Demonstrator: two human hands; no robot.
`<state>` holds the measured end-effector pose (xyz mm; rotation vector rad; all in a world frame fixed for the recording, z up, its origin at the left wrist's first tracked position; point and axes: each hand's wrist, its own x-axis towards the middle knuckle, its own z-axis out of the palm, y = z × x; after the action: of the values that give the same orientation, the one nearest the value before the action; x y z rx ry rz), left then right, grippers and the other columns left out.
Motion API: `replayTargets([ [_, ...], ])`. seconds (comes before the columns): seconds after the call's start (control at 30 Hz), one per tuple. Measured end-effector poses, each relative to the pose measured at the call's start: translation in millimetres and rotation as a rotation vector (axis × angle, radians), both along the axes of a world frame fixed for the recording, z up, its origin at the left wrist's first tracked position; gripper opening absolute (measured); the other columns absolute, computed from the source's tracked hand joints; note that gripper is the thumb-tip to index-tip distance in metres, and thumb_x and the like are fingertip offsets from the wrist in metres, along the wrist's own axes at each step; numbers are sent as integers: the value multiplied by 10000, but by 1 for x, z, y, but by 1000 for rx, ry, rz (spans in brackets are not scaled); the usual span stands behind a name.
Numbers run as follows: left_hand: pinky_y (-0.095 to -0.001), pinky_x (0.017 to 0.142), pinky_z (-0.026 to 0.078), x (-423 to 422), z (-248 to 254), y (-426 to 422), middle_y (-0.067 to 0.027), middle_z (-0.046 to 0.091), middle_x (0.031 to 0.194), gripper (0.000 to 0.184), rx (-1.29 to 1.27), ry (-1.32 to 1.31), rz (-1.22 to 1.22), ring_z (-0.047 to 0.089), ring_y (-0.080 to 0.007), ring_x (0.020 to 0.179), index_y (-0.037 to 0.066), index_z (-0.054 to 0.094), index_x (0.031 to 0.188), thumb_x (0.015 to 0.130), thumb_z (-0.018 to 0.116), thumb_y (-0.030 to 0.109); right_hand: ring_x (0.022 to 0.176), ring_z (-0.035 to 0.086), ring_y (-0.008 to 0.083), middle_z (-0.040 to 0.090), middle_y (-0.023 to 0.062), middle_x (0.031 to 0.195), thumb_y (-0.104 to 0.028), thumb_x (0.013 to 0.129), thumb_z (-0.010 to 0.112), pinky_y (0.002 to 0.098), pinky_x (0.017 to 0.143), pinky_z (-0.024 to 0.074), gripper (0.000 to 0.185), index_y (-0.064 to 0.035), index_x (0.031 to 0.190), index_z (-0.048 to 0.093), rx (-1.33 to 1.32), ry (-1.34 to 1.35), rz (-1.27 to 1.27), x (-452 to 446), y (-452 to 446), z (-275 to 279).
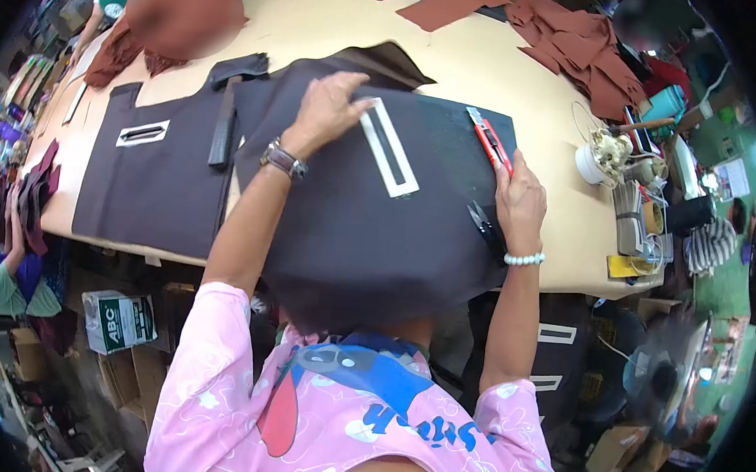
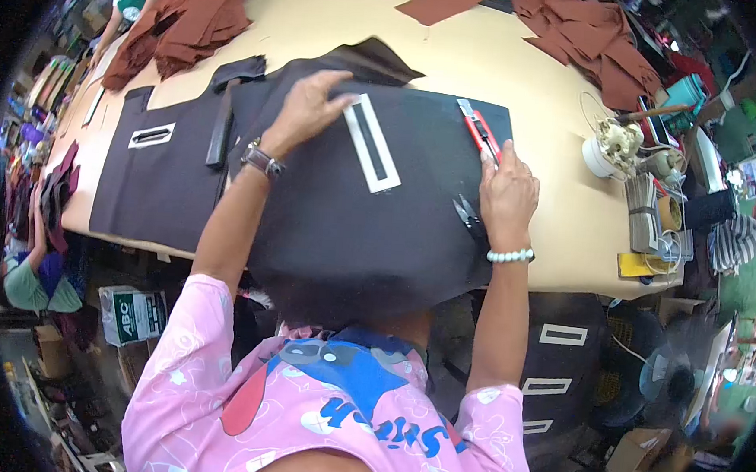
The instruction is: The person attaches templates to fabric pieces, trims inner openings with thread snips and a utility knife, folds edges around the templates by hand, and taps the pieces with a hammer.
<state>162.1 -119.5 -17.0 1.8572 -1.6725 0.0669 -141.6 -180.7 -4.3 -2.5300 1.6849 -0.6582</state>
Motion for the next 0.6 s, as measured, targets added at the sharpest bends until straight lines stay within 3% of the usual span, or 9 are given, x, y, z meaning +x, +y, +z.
replayTargets([
  [0.07, -473, 991, 368, -15, -10, 21, -197, 493, 1285, 712, 114, 17, -15, 459, -341, 1202, 22, 487, 1261, 758, 664, 494, 934, 607, 327, 626, 192, 1036, -219, 841, 607, 410, 824, 460, 377, -16, 1157, 578, 131, 115, -79, 11, -3, 5],
  [0.17, -586, 1072, 172, -28, -26, 39, -191, 303, 1443, 965, 293, -100, -27, 216, -358, 1364, 16, 351, 1369, 722, 568, 699, 890, 621, 328, 631, 178, 1028, -210, 806, 647, 404, 790, 478, 394, -23, 1146, 584, -64, -21, 29, 4, -8, -18],
  [0.3, -584, 1081, 150, -33, -24, 46, -187, 298, 1447, 1025, 325, -25, -15, 211, -339, 1370, 8, 374, 1357, 672, 572, 745, 902, 612, 322, 634, 158, 990, -153, 757, 688, 386, 821, 473, 404, -14, 1124, 591, -41, -175, 45, 7, 3, -3],
  [0.33, -587, 1079, 150, -34, -23, 47, -186, 299, 1447, 1032, 322, -18, -11, 213, -339, 1369, 9, 374, 1357, 664, 579, 745, 780, 640, 261, 642, 139, 923, -137, 780, 669, 357, 720, 510, 366, 3, 1106, 580, -114, -230, 141, 9, 6, -1],
  [0.43, -594, 1073, 148, -35, -23, 49, -185, 302, 1446, 1052, 293, -16, -8, 220, -342, 1366, 8, 375, 1357, 641, 599, 745, 637, 629, 176, 642, 120, 847, -115, 813, 636, 307, 576, 512, 314, 14, 1090, 566, 418, -608, 219, 33, 37, 20],
  [0.5, -594, 1071, 149, -37, -24, 53, -185, 304, 1446, 1063, 254, -43, -7, 224, -343, 1364, 7, 377, 1356, 627, 609, 746, 563, 599, 116, 631, 100, 795, -100, 840, 600, 264, 495, 490, 275, 18, 1085, 558, 412, -636, 314, 50, 53, 18],
  [0.6, -592, 1073, 141, -37, -25, 54, -188, 304, 1445, 1096, 238, -30, -13, 222, -349, 1363, -7, 373, 1354, 609, 606, 763, 661, 632, 216, 639, 163, 867, -57, 843, 579, 318, 616, 503, 368, 5, 1202, 531, 296, -553, 424, 68, 64, -1],
])
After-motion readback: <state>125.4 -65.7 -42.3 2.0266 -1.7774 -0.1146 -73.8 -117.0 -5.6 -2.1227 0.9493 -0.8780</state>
